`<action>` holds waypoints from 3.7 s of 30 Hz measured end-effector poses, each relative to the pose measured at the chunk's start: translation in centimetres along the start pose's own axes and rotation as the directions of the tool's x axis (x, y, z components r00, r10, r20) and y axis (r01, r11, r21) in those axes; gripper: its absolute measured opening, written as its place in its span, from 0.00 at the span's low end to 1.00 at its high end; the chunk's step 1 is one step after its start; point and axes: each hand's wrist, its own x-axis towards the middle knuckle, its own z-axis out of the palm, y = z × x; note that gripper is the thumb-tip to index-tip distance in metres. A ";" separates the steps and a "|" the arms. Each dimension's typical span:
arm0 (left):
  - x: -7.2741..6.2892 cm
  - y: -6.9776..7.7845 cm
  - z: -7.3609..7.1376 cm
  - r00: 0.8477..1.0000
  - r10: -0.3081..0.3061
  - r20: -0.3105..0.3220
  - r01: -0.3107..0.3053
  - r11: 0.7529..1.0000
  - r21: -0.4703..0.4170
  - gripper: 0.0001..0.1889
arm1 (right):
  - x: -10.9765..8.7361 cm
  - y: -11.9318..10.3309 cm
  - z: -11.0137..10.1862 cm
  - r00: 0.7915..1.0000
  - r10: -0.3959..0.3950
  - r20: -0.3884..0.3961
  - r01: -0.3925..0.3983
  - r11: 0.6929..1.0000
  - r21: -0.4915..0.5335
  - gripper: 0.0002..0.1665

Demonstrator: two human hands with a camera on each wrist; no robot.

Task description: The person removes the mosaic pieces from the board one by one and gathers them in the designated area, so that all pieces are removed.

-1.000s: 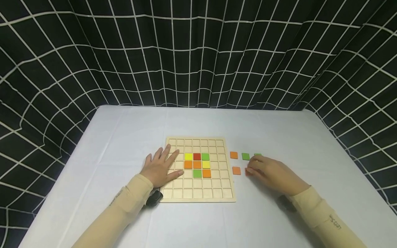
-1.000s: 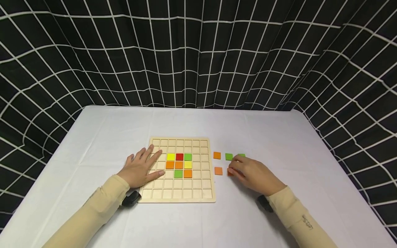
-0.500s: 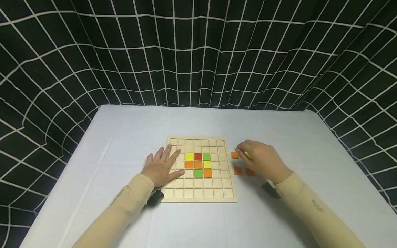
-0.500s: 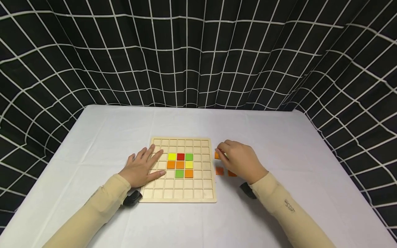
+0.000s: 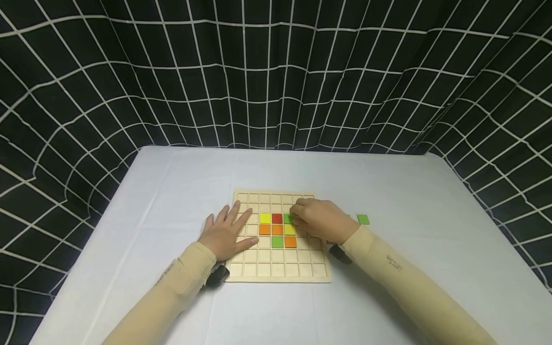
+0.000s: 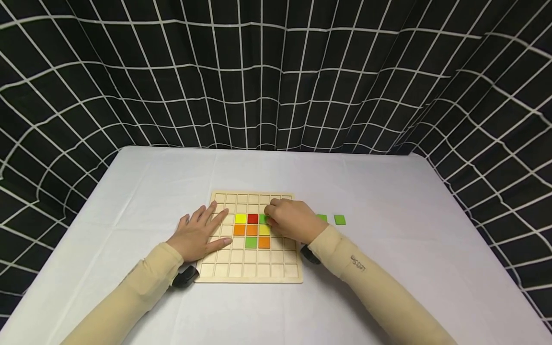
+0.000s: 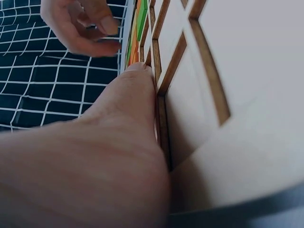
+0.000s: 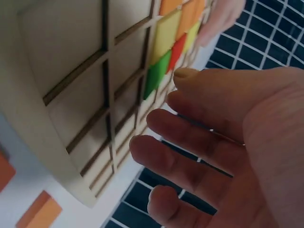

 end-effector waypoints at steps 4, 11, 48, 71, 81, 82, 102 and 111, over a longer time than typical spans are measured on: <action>0.1 0.1 0.1 1.000 0.002 0.013 -0.002 1.000 0.013 0.42 | 0.8 -0.1 0.8 0.999 -0.011 0.042 0.011 1.000 -0.017 0.13; 0.1 -0.3 0.5 1.000 0.003 -0.010 -0.003 1.000 0.020 0.42 | 1.2 0.1 1.4 0.998 -0.068 0.010 0.068 0.997 -0.033 0.16; 0.2 -0.3 0.8 1.000 -0.002 -0.011 0.002 1.000 0.019 0.43 | -2.3 3.2 0.7 1.000 0.004 0.006 -0.005 0.977 0.215 0.17; 0.3 -0.3 0.3 1.000 0.009 -0.012 -0.009 1.000 0.012 0.42 | -12.9 7.9 0.1 0.983 0.181 -0.009 -0.180 0.981 0.078 0.13; -0.2 0.3 -0.6 1.000 0.008 -0.004 -0.008 1.000 0.019 0.41 | -14.6 8.1 0.4 0.985 0.173 -0.020 -0.172 0.983 0.070 0.13; -0.2 0.4 -0.7 1.000 0.006 0.000 -0.006 1.000 0.019 0.41 | -14.6 8.1 0.4 0.984 0.175 -0.021 -0.173 0.982 0.070 0.13; 0.2 -0.3 0.2 1.000 0.007 -0.020 -0.007 1.000 0.005 0.42 | -14.1 7.5 0.5 0.989 0.123 -0.086 -0.127 0.991 -0.035 0.10; -0.2 0.0 -0.2 1.000 0.007 -0.014 -0.007 1.000 0.010 0.41 | -10.8 4.8 -1.3 0.990 0.010 -0.144 -0.012 1.000 -0.009 0.09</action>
